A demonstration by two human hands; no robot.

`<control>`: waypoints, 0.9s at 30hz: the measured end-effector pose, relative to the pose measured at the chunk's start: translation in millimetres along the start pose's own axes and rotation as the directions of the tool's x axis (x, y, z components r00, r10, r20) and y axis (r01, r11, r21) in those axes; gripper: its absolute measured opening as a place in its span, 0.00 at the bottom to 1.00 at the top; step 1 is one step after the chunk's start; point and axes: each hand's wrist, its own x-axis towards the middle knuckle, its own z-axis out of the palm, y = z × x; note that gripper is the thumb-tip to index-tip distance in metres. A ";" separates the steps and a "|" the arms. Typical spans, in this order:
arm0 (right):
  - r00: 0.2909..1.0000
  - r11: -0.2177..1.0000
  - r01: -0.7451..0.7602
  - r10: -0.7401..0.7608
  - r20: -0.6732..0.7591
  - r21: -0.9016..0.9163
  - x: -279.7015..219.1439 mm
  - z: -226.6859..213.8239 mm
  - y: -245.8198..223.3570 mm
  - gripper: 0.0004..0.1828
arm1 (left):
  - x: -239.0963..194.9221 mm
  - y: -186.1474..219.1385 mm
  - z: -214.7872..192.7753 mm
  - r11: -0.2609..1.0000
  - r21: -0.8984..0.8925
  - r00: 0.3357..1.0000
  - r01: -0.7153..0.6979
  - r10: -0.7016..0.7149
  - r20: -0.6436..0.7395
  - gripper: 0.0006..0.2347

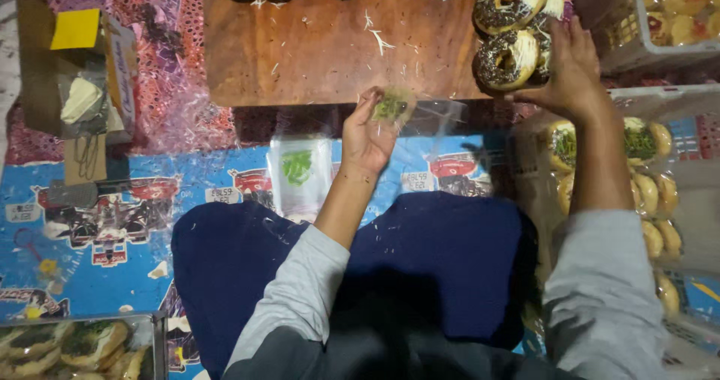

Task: The person sits on the floor and repeatedly picks up donuts, places them into clear plastic bags, and sets the packaged items into a white crate. The workspace includes trays of donuts and a wooden board.

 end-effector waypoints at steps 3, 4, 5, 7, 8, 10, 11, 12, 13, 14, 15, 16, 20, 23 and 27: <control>0.997 0.991 0.074 -0.073 0.010 -0.108 15.4 15.6 13.7 0.65 | -0.7 6.5 -3.8 0.988 -0.148 0.999 0.043 -0.045 -0.004 0.08; 0.994 0.986 0.111 -0.113 -0.002 -0.127 14.1 19.9 10.3 0.62 | -1.1 9.9 -5.9 0.986 -0.158 0.998 0.046 -0.051 -0.032 0.08; 0.999 0.999 0.045 -0.045 -0.013 -0.016 7.1 21.7 4.5 0.61 | -1.7 12.5 -8.5 0.984 -0.169 0.996 0.049 -0.060 -0.061 0.09; 0.996 0.975 -0.086 0.090 -0.012 0.203 -18.1 20.3 -16.6 0.59 | -1.1 19.0 -12.4 0.979 -0.201 0.995 0.024 -0.042 -0.087 0.09; 0.986 0.925 -0.153 0.167 -0.010 0.347 -33.5 17.1 -30.9 0.58 | 0.2 22.5 -13.5 0.975 -0.222 0.996 -0.004 -0.015 -0.084 0.10; 0.979 0.683 -0.164 0.198 0.036 0.712 -71.8 11.8 -64.4 0.55 | 0.5 28.6 -16.8 0.964 -0.265 0.995 -0.038 0.013 -0.094 0.11; 0.987 0.455 -0.114 0.150 0.050 0.883 -90.2 8.5 -81.4 0.54 | 0.8 30.0 -17.7 0.958 -0.285 0.995 -0.041 0.013 -0.102 0.12; 0.996 0.337 -0.045 0.091 0.015 0.941 -108.5 9.0 -101.3 0.53 | -0.6 29.8 -18.5 0.951 -0.306 0.994 -0.045 0.012 -0.109 0.13; 0.999 0.209 0.025 0.037 -0.033 0.978 -119.1 10.4 -119.7 0.52 | -1.9 27.9 -18.4 0.959 -0.281 0.999 -0.035 0.027 -0.033 0.13; 0.994 0.409 0.053 0.066 -0.088 0.911 -123.2 14.0 -137.1 0.49 | -4.3 24.9 -18.1 0.966 -0.257 0.998 -0.027 0.039 0.044 0.13; 0.985 0.591 0.067 0.087 -0.146 0.804 -127.3 19.4 -155.1 0.47 | -7.4 21.5 -17.5 0.973 -0.231 0.992 -0.019 0.048 0.121 0.13; 0.968 0.749 0.152 0.019 -0.250 0.644 -124.5 23.5 -168.5 0.46 | -10.6 16.6 -16.4 0.984 -0.170 0.989 -0.048 0.070 0.128 0.13; 0.939 0.835 0.253 -0.092 -0.330 0.488 -121.3 25.6 -205.9 0.48 | -18.4 18.5 -6.1 0.982 -0.108 0.979 -0.157 0.169 0.116 0.14; 0.972 0.606 0.136 0.071 -0.223 0.784 -136.7 17.1 -217.9 0.44 | -28.6 38.2 -0.1 0.969 -0.136 0.953 -0.209 0.233 0.195 0.13; 0.937 0.646 0.252 0.023 -0.349 0.721 -148.8 23.2 -222.8 0.43 | -41.3 39.2 7.2 0.952 0.180 0.923 -0.247 0.174 0.343 0.15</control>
